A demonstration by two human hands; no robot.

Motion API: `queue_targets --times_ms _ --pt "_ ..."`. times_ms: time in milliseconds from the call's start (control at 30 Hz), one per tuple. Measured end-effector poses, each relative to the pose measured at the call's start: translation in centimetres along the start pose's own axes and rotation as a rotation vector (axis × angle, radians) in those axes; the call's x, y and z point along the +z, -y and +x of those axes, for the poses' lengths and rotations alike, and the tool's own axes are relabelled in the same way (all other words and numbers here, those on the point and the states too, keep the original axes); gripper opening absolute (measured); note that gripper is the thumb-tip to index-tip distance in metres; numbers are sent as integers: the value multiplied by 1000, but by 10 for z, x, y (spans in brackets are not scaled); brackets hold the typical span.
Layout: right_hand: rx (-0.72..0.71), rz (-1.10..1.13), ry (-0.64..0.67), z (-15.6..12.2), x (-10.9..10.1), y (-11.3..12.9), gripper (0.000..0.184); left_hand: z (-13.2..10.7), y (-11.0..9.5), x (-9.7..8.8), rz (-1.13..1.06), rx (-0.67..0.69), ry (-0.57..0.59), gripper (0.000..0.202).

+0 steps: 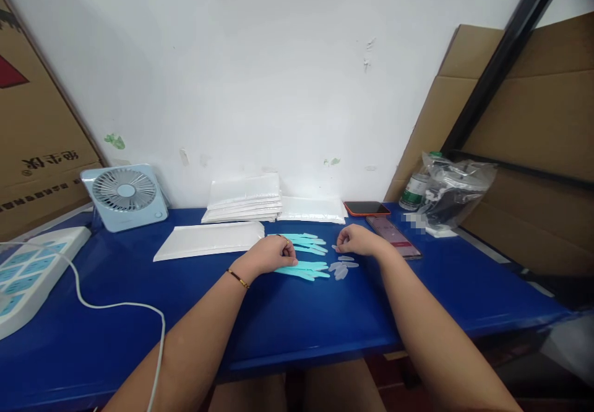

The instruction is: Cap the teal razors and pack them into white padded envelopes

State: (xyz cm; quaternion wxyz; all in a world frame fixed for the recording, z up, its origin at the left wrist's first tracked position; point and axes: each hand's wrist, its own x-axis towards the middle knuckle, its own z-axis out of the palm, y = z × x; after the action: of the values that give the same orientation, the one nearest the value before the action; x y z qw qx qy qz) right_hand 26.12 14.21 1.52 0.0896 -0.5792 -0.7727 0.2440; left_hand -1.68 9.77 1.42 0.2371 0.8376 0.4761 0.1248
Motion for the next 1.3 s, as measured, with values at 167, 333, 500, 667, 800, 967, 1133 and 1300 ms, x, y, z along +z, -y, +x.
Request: queue_targets --times_ms 167,333,500,667,800,967,1133,1300 --pt "-70 186 -109 1 3 5 12 1 -2 2 -58 50 30 31" --pt "-183 674 -77 -4 1 13 21 2 -4 2 -40 22 3 22" --pt "-232 818 19 -12 -1 22 24 4 -1 1 -64 -2 -116 27" --pt "-315 757 -12 -13 -4 25 22 6 5 1 -162 -24 -182 33" --pt "-301 731 -61 -13 -5 25 20 6 8 0 -222 -48 -177 35" --pt "-341 782 -122 -13 -4 24 21 6 11 -5 -232 -82 -181 38" --pt "-354 797 -138 -11 -1 23 22 6 13 -8 -243 -92 -171 41" --pt "-350 819 -153 -10 1 25 24 5 9 -10 -253 -102 -145 41"
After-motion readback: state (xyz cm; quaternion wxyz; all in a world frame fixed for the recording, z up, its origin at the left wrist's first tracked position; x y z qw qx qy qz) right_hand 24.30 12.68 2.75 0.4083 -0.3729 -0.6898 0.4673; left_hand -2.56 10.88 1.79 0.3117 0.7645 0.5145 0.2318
